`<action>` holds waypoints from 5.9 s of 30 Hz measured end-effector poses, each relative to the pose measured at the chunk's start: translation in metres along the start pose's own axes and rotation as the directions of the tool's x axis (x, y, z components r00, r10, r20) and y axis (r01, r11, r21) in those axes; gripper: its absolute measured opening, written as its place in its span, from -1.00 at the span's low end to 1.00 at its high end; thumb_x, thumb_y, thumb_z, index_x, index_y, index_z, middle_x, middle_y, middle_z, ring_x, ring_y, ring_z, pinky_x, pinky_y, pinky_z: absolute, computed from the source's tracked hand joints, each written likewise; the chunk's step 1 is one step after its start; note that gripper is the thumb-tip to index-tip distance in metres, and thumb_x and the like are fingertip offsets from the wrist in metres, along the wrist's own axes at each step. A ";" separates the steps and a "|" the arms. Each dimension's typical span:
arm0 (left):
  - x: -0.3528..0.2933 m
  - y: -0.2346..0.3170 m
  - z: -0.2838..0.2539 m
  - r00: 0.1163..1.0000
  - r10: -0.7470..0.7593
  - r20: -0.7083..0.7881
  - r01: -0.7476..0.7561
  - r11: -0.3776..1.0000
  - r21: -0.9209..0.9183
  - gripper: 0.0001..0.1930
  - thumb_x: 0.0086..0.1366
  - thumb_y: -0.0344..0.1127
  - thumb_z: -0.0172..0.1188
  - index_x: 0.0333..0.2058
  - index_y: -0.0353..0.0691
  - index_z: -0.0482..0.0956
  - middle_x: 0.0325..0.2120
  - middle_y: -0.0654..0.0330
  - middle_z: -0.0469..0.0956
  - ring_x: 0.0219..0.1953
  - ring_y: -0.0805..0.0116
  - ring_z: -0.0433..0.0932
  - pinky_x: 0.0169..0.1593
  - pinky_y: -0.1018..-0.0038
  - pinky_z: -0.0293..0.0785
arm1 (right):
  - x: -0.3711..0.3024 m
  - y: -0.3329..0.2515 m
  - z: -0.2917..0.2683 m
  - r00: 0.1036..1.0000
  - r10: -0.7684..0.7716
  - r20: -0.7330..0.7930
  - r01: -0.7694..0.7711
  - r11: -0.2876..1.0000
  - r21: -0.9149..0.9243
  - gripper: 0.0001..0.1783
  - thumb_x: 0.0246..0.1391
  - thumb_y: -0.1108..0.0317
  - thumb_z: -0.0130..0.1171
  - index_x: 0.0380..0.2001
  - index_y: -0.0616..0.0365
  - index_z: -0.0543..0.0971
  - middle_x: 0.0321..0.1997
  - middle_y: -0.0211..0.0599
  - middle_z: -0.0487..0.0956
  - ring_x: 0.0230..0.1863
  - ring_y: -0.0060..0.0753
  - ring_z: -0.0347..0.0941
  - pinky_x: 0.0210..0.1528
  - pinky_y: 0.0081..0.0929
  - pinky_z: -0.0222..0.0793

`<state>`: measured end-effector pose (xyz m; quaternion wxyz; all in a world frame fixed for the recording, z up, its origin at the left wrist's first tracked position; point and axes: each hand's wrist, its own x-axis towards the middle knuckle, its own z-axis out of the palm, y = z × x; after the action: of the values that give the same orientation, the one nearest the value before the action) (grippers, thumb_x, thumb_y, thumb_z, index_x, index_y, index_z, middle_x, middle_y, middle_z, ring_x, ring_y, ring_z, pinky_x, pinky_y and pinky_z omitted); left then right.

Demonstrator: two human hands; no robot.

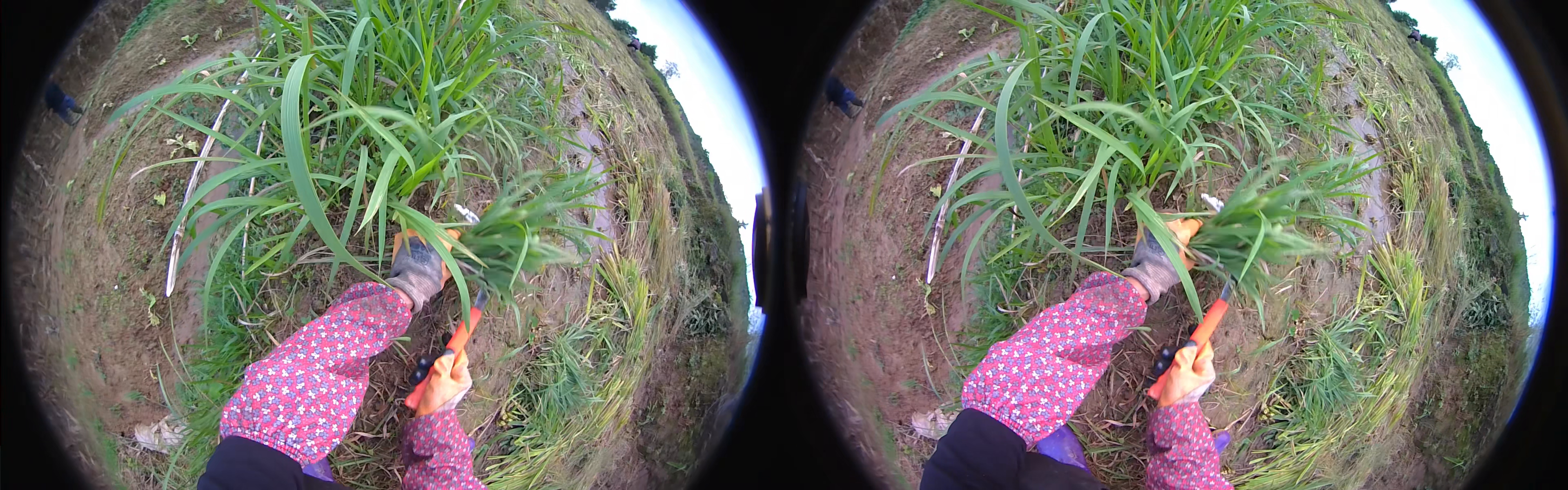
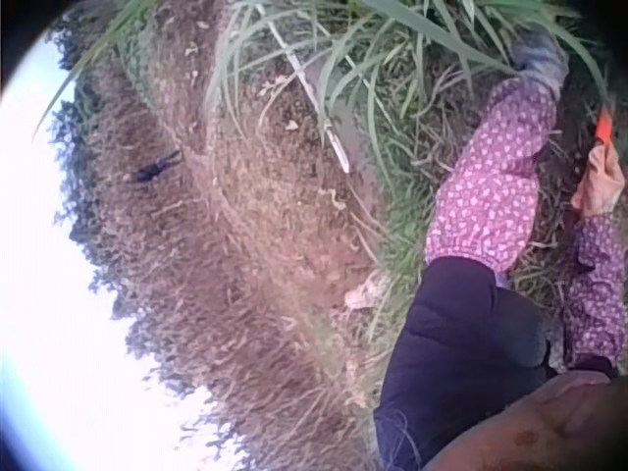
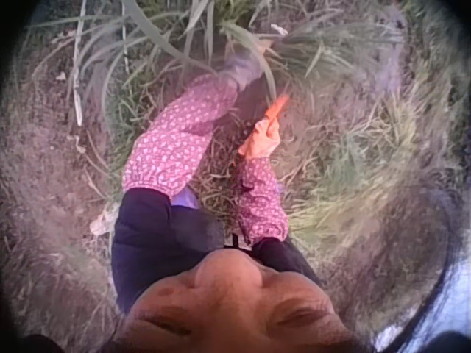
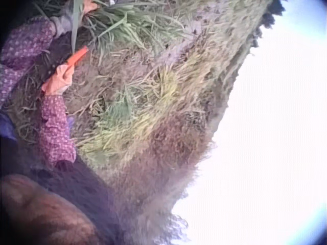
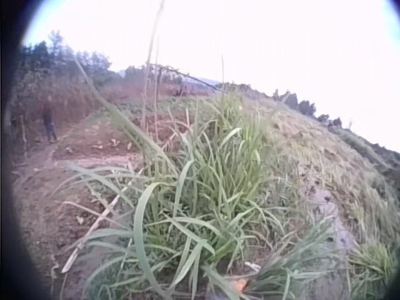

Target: The person uses a sickle to cut tall grass in a muddy field. They repeatedly gather clumps of grass with one hand and slice them near the base with the other, leaving cut grass on the ground.

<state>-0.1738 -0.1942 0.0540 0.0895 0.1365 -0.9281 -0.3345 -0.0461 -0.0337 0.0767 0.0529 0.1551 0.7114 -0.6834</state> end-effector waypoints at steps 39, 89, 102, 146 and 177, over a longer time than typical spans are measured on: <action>-0.038 -0.012 -0.028 1.000 -0.012 -0.015 0.011 0.999 -0.036 -0.60 -0.22 -0.29 0.30 -0.27 -0.15 0.59 -0.41 0.00 0.55 -0.26 0.04 0.54 -0.18 0.24 0.47 | -0.018 0.027 -0.020 0.996 -0.003 0.090 0.019 0.984 -0.179 -0.71 0.04 0.26 0.04 -0.17 0.15 0.42 -0.60 -0.69 0.21 -0.65 -0.78 0.13 -0.63 -0.72 0.05; -0.103 -0.087 -0.067 0.947 -0.302 -0.106 0.286 0.948 -0.141 -0.61 -0.11 -0.10 0.31 -0.25 -0.08 0.62 -0.33 -0.07 0.54 -0.26 -0.07 0.52 -0.11 0.20 0.45 | -0.003 -0.024 0.109 0.926 0.293 0.239 -0.147 0.862 -0.485 -0.69 0.14 0.31 0.02 -0.08 0.23 0.42 -0.41 -0.29 0.48 -0.72 -0.43 0.32 -0.77 -0.47 0.18; -0.036 -0.179 -0.085 0.842 -0.534 0.075 0.498 0.716 -0.489 -0.58 0.04 -0.11 0.25 -0.13 -0.16 0.51 -0.29 0.07 0.55 -0.25 0.19 0.54 -0.16 0.42 0.45 | 0.008 -0.012 0.141 0.813 0.271 0.516 0.134 0.774 -0.618 -0.57 0.09 0.40 -0.04 0.07 0.18 0.35 -0.47 -0.46 0.42 -0.53 -0.63 0.26 -0.52 -0.55 0.19; -0.257 -0.019 -0.051 0.956 0.204 0.213 0.258 -0.230 -0.938 -0.49 0.33 0.02 -0.12 0.08 -0.26 0.30 -0.04 -0.01 0.44 -0.02 0.15 0.44 0.10 0.22 0.33 | -0.014 -0.018 -0.075 0.679 0.363 0.638 -0.354 0.923 -0.149 -0.47 0.12 -0.02 -0.01 -0.04 0.21 0.39 -0.07 -0.04 0.45 -0.11 -0.22 0.42 -0.11 -0.24 0.39; -0.177 -0.086 -0.180 0.887 -0.265 0.378 0.460 0.570 -0.681 -0.76 0.33 -0.42 -0.12 -0.20 -0.38 0.53 -0.21 0.25 0.54 -0.14 0.49 0.46 -0.03 0.49 0.35 | 0.120 -0.149 -0.081 0.768 0.425 0.479 -0.273 0.894 -0.355 -0.66 0.07 0.33 0.06 -0.08 0.26 0.44 -0.50 -0.48 0.48 -0.58 -0.67 0.34 -0.61 -0.71 0.23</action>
<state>0.0567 -0.3099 0.1223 -0.0428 0.2352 -0.6584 -0.7137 -0.1919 0.0614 0.1899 0.4003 0.0763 0.7093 -0.5752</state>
